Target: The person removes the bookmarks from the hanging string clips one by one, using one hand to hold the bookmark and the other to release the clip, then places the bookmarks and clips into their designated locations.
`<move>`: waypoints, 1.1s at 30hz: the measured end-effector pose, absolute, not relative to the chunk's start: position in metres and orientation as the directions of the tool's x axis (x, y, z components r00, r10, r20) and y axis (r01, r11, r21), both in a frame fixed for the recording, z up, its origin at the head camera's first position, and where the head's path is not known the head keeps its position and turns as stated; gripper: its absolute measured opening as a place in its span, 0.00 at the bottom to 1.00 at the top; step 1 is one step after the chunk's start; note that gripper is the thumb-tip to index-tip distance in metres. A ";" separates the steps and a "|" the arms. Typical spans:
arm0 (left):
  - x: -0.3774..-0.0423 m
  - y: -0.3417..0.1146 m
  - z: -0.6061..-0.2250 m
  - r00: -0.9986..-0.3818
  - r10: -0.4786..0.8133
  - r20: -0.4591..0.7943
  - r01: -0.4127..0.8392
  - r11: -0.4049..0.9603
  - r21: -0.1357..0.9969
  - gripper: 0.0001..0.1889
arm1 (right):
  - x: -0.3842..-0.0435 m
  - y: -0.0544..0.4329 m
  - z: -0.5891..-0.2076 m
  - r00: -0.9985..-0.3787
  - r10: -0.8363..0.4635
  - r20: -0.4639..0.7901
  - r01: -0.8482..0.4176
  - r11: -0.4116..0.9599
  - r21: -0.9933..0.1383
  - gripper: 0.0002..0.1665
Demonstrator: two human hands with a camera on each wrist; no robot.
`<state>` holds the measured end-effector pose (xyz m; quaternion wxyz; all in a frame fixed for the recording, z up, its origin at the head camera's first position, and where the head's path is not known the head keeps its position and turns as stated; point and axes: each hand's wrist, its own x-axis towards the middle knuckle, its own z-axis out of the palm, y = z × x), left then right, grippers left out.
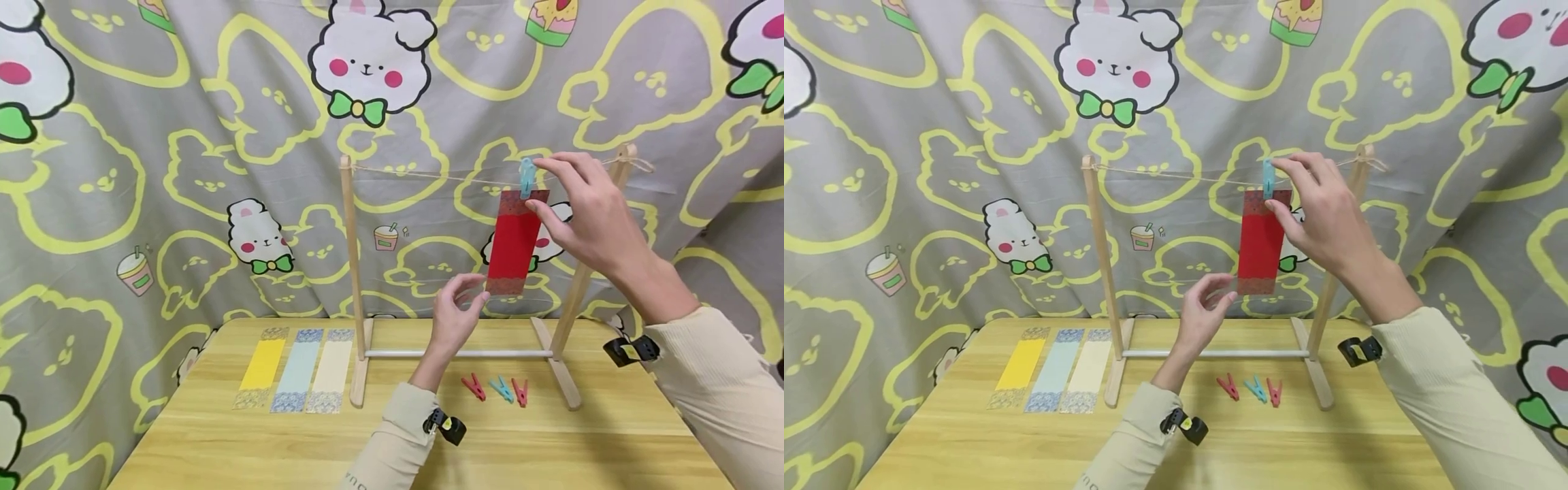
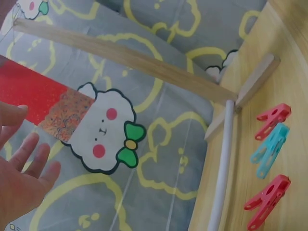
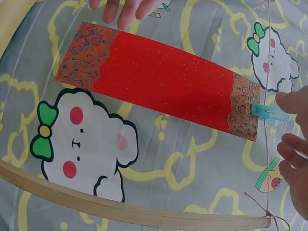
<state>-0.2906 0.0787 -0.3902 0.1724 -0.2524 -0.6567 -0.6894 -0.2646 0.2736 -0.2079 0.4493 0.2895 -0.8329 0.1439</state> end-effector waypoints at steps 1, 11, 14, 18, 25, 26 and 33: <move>-0.290 0.080 -0.390 -0.814 0.098 0.572 0.568 -0.074 0.820 0.14 | -0.265 0.274 -0.207 -0.437 -0.350 0.829 -0.610 0.792 0.013 0.37; -0.289 0.089 -0.389 -0.786 0.129 0.604 0.603 -0.051 0.796 0.14 | -0.271 0.273 -0.202 -0.505 -0.347 0.790 -0.596 0.802 -0.029 0.33; -0.289 0.091 -0.392 -0.772 0.134 0.622 0.623 -0.040 0.781 0.14 | -0.272 0.273 -0.200 -0.515 -0.347 0.784 -0.596 0.802 -0.036 0.34; -0.289 0.095 -0.394 -0.727 0.149 0.670 0.671 -0.052 0.739 0.16 | -0.273 0.272 -0.198 -0.525 -0.356 0.773 -0.598 0.800 -0.038 0.34; -0.282 0.095 -0.394 -0.677 0.142 0.722 0.722 -0.057 0.689 0.18 | -0.275 0.267 -0.196 -0.535 -0.360 0.764 -0.607 0.793 -0.051 0.33; -0.282 0.096 -0.394 -0.677 0.136 0.723 0.723 -0.057 0.688 0.19 | -0.276 0.267 -0.196 -0.534 -0.361 0.765 -0.613 0.788 -0.057 0.33; -0.280 0.097 -0.393 -0.672 0.116 0.731 0.731 -0.055 0.681 0.21 | -0.280 0.266 -0.190 -0.571 -0.350 0.743 -0.621 0.776 -0.111 0.29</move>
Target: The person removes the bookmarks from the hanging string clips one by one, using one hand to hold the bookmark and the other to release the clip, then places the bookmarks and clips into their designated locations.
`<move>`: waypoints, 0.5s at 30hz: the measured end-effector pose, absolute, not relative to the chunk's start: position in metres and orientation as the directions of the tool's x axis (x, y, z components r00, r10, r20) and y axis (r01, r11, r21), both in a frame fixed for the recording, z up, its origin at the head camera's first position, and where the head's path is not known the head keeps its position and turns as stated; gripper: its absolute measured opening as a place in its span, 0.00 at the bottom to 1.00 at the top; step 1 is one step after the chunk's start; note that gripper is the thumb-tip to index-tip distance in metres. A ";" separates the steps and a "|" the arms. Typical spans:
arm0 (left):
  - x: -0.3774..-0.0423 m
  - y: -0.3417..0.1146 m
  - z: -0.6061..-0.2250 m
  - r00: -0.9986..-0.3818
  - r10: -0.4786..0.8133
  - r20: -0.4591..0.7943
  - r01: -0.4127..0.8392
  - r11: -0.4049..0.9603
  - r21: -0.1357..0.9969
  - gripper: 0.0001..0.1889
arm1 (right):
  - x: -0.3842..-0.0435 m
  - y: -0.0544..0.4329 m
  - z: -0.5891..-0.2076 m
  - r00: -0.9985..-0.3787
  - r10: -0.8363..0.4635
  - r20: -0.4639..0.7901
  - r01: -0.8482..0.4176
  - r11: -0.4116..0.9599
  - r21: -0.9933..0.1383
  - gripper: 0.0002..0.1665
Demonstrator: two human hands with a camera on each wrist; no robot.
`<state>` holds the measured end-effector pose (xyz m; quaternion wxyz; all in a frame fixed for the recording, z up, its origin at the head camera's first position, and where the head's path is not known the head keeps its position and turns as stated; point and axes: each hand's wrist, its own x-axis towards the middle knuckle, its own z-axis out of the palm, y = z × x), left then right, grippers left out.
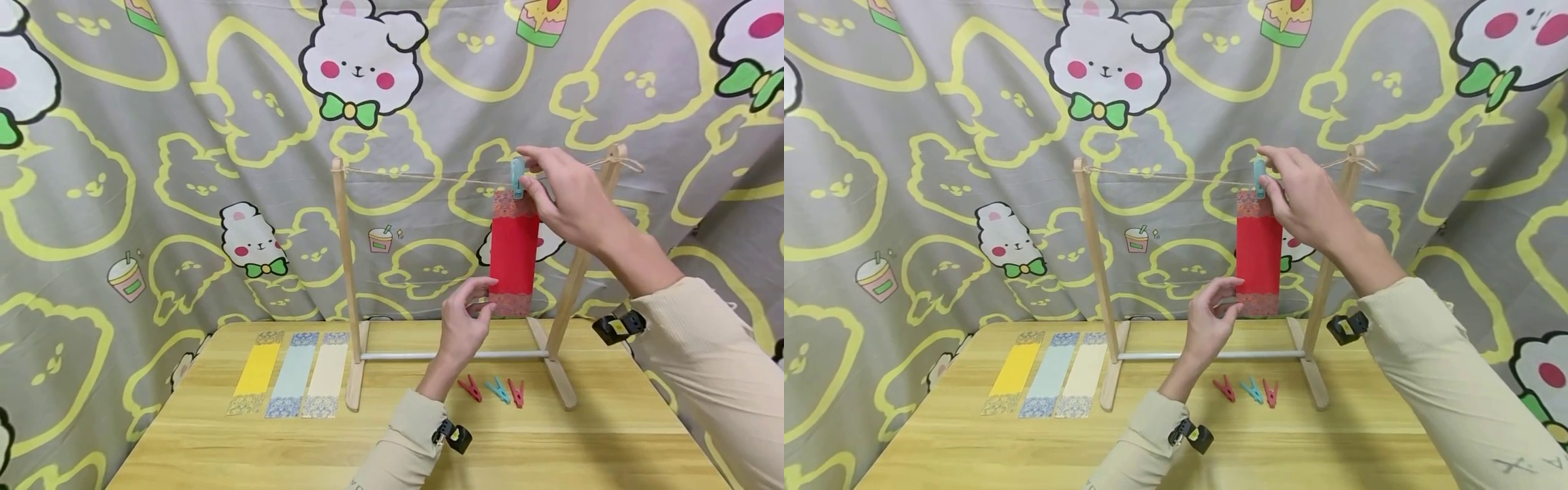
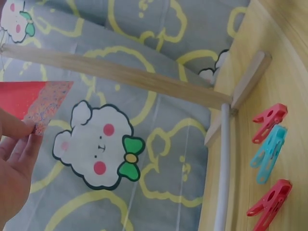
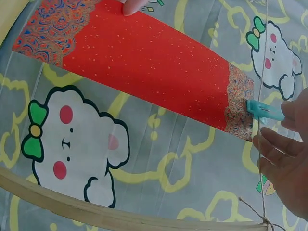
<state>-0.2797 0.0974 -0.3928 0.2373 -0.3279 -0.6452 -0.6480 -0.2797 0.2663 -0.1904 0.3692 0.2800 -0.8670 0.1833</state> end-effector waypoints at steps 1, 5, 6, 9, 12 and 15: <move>-0.280 0.097 -0.393 -0.673 0.114 0.731 0.730 -0.054 0.681 0.21 | -0.281 0.266 -0.190 -0.576 -0.353 0.737 -0.618 0.779 -0.109 0.28; -0.279 0.096 -0.391 -0.672 0.103 0.734 0.734 -0.039 0.678 0.21 | -0.283 0.266 -0.185 -0.594 -0.374 0.712 -0.611 0.786 -0.096 0.27; -0.279 0.096 -0.390 -0.672 0.100 0.734 0.735 -0.037 0.677 0.21 | -0.283 0.266 -0.184 -0.599 -0.376 0.707 -0.608 0.788 -0.096 0.26; -0.278 0.095 -0.389 -0.668 0.092 0.739 0.740 -0.025 0.672 0.21 | -0.282 0.267 -0.179 -0.637 -0.363 0.680 -0.594 0.794 -0.132 0.26; -0.278 0.094 -0.389 -0.664 0.091 0.742 0.744 -0.016 0.668 0.20 | -0.282 0.267 -0.173 -0.691 -0.332 0.642 -0.566 0.801 -0.195 0.26; -0.278 0.093 -0.389 -0.662 0.091 0.744 0.746 -0.008 0.666 0.20 | -0.283 0.267 -0.168 -0.746 -0.301 0.594 -0.533 0.804 -0.262 0.26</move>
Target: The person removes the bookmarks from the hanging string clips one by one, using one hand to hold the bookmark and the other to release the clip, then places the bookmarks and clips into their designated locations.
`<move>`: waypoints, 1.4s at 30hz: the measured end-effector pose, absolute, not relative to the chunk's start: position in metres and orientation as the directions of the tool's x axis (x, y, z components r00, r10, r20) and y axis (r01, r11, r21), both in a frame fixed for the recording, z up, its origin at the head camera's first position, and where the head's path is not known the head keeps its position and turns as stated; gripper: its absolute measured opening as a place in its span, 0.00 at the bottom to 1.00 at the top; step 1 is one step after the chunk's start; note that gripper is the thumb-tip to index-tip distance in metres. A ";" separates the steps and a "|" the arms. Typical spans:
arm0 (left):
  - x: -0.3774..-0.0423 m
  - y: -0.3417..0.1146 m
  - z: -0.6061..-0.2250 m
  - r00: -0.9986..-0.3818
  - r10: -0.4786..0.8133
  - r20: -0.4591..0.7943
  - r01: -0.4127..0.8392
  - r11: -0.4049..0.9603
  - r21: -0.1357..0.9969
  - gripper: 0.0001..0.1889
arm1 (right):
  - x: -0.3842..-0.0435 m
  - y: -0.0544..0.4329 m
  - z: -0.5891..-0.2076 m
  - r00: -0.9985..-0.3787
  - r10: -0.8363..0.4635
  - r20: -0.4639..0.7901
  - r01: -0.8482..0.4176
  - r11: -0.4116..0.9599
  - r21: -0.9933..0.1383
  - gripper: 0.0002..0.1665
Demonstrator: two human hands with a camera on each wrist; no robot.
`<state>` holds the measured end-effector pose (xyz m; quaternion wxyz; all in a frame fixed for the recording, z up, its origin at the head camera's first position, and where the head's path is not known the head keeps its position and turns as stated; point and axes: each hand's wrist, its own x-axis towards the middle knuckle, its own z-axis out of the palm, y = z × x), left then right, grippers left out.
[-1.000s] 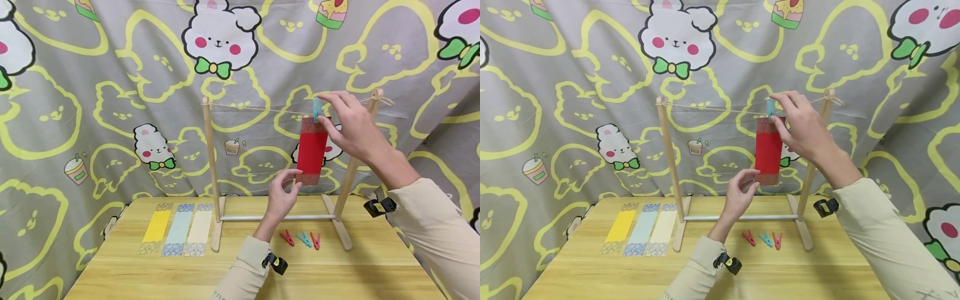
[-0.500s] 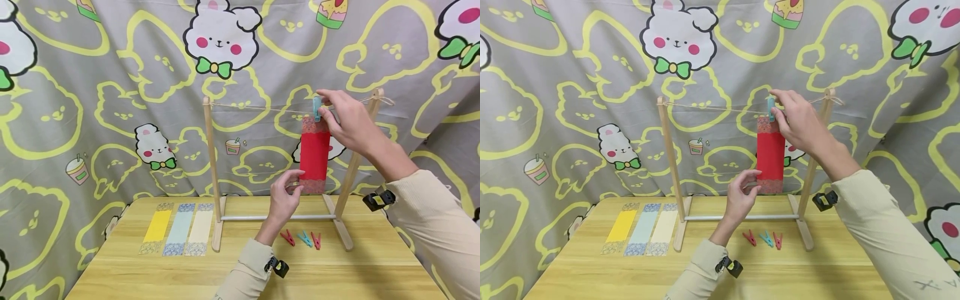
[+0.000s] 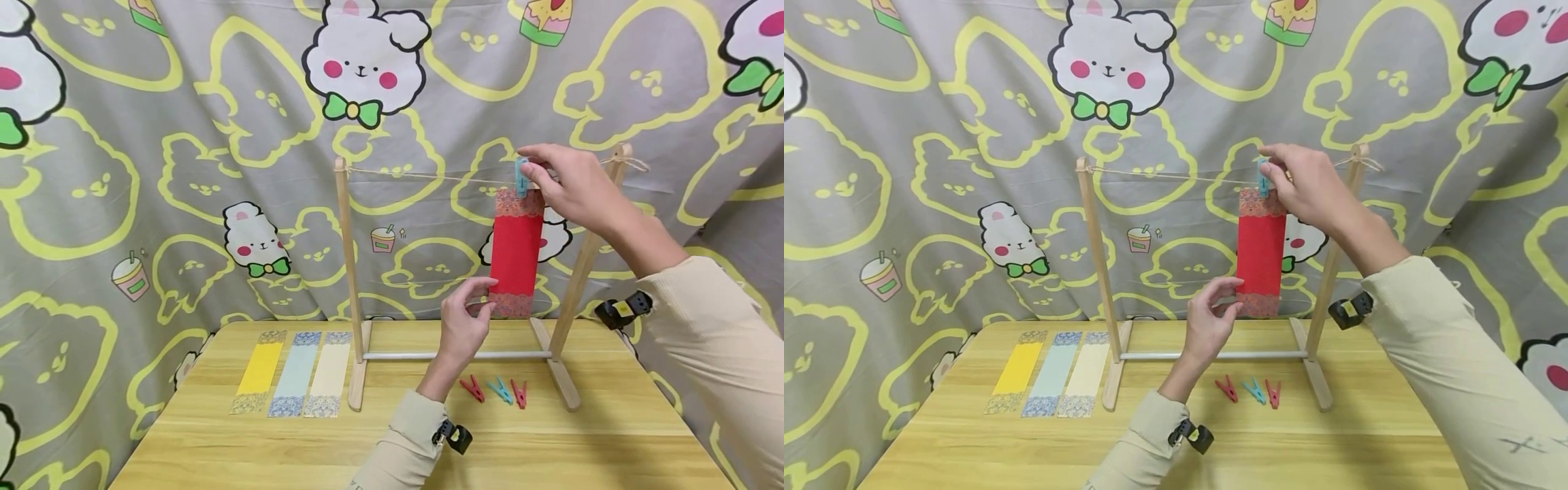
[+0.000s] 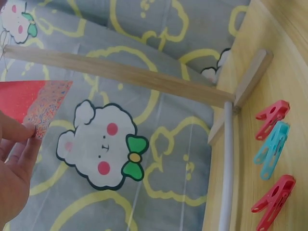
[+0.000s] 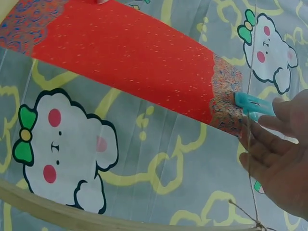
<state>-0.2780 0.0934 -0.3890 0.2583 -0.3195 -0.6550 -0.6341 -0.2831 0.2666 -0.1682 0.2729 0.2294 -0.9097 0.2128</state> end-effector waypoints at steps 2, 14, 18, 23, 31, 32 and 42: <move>-0.278 0.093 -0.389 -0.662 0.092 0.744 0.746 -0.012 0.666 0.20 | -0.284 0.267 -0.164 -0.780 -0.281 0.559 -0.509 0.805 -0.305 0.27; -0.276 0.092 -0.389 -0.666 0.099 0.739 0.741 -0.028 0.671 0.21 | -0.285 0.274 -0.150 -0.872 -0.252 0.420 -0.434 0.797 -0.421 0.30; -0.277 0.091 -0.390 -0.661 0.093 0.745 0.746 -0.026 0.665 0.21 | -0.285 0.273 -0.150 -0.865 -0.253 0.433 -0.440 0.797 -0.414 0.28; -0.278 0.089 -0.390 -0.659 0.086 0.747 0.749 -0.022 0.662 0.21 | -0.286 0.272 -0.151 -0.862 -0.241 0.446 -0.444 0.784 -0.434 0.26; -0.276 0.087 -0.388 -0.671 0.102 0.735 0.739 0.012 0.673 0.21 | -0.285 0.273 -0.158 -0.842 -0.206 0.499 -0.462 0.752 -0.470 0.23; -0.276 0.087 -0.388 -0.672 0.107 0.732 0.738 0.014 0.675 0.21 | -0.285 0.273 -0.158 -0.840 -0.198 0.506 -0.463 0.747 -0.476 0.22; -0.275 0.083 -0.386 -0.675 0.116 0.729 0.735 0.028 0.677 0.21 | -0.282 0.273 -0.164 -0.792 -0.131 0.597 -0.498 0.705 -0.505 0.20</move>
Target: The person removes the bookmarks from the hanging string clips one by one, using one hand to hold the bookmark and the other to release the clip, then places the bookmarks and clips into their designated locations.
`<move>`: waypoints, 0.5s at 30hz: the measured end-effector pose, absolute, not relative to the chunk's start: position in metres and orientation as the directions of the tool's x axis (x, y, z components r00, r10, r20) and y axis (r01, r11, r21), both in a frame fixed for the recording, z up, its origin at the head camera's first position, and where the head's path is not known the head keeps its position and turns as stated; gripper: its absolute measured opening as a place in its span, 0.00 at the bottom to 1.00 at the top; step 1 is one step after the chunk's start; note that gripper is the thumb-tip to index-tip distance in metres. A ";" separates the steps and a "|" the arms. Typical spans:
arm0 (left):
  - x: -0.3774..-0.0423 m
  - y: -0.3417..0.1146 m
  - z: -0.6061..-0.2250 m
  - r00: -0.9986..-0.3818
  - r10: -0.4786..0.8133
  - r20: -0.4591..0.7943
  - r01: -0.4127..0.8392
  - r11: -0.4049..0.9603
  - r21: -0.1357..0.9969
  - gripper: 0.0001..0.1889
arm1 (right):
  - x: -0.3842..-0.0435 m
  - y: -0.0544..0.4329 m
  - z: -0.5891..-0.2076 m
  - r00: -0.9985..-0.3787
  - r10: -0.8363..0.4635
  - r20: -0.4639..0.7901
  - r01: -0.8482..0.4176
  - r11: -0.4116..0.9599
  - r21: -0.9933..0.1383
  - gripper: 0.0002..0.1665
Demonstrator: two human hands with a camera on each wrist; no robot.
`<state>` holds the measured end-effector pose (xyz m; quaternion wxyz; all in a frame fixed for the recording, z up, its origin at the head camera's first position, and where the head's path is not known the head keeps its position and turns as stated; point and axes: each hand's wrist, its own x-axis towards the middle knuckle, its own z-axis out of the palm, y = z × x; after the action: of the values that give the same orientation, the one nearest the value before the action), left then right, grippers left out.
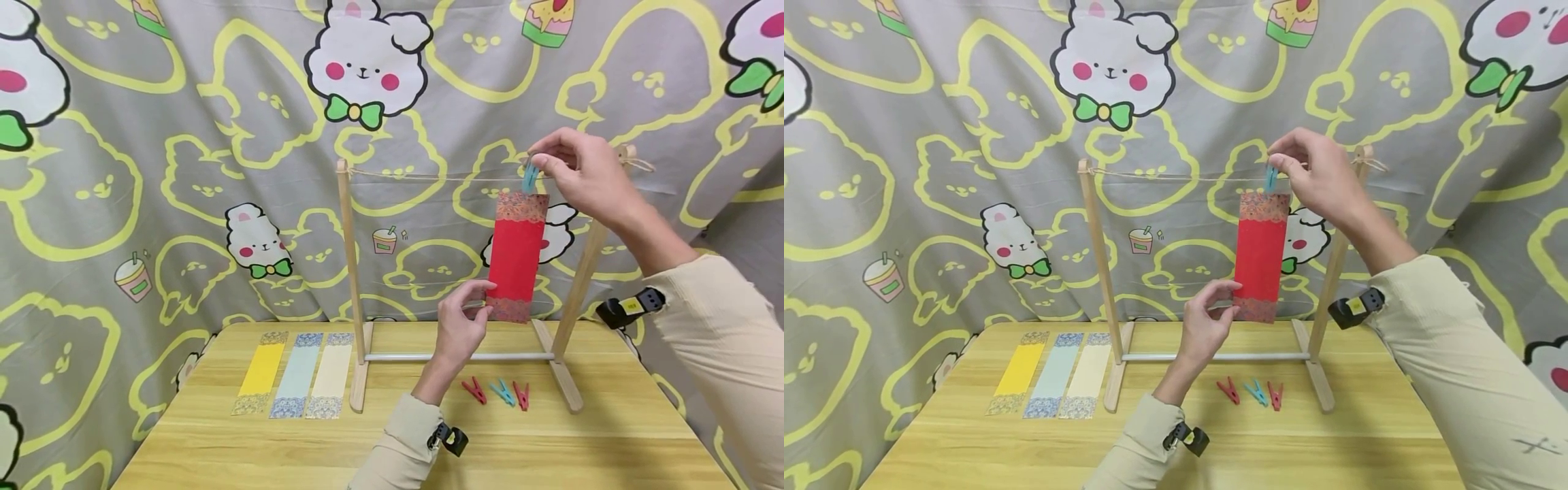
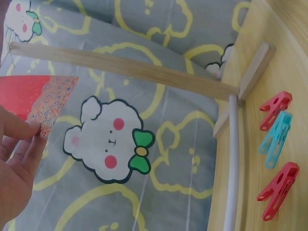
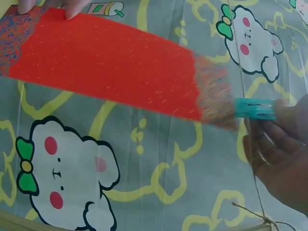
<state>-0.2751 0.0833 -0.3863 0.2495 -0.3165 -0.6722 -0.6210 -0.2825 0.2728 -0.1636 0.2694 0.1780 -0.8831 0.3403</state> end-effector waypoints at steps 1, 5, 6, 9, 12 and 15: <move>-0.275 0.083 -0.386 -0.676 0.116 0.728 0.735 0.027 0.678 0.21 | -0.282 0.273 -0.164 -0.785 -0.125 0.607 -0.506 0.694 -0.511 0.20; -0.274 0.081 -0.386 -0.679 0.119 0.724 0.731 0.018 0.682 0.21 | -0.284 0.273 -0.167 -0.744 -0.093 0.661 -0.556 0.635 -0.536 0.16; -0.274 0.080 -0.386 -0.680 0.119 0.724 0.730 0.018 0.683 0.21 | -0.284 0.273 -0.167 -0.735 -0.085 0.673 -0.568 0.620 -0.542 0.15; -0.274 0.078 -0.387 -0.680 0.112 0.725 0.730 0.010 0.684 0.20 | -0.286 0.274 -0.168 -0.710 -0.055 0.702 -0.600 0.570 -0.562 0.12; -0.273 0.075 -0.387 -0.680 0.107 0.726 0.730 -0.002 0.684 0.19 | -0.286 0.274 -0.169 -0.686 -0.025 0.728 -0.627 0.527 -0.573 0.11; -0.273 0.073 -0.387 -0.681 0.103 0.725 0.728 -0.015 0.685 0.19 | -0.287 0.275 -0.170 -0.653 -0.002 0.757 -0.663 0.485 -0.570 0.10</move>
<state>-0.2730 0.0733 -0.3874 0.2447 -0.3160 -0.6579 -0.6383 -0.2870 0.2747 -0.1698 0.3582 0.2122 -0.7837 0.4609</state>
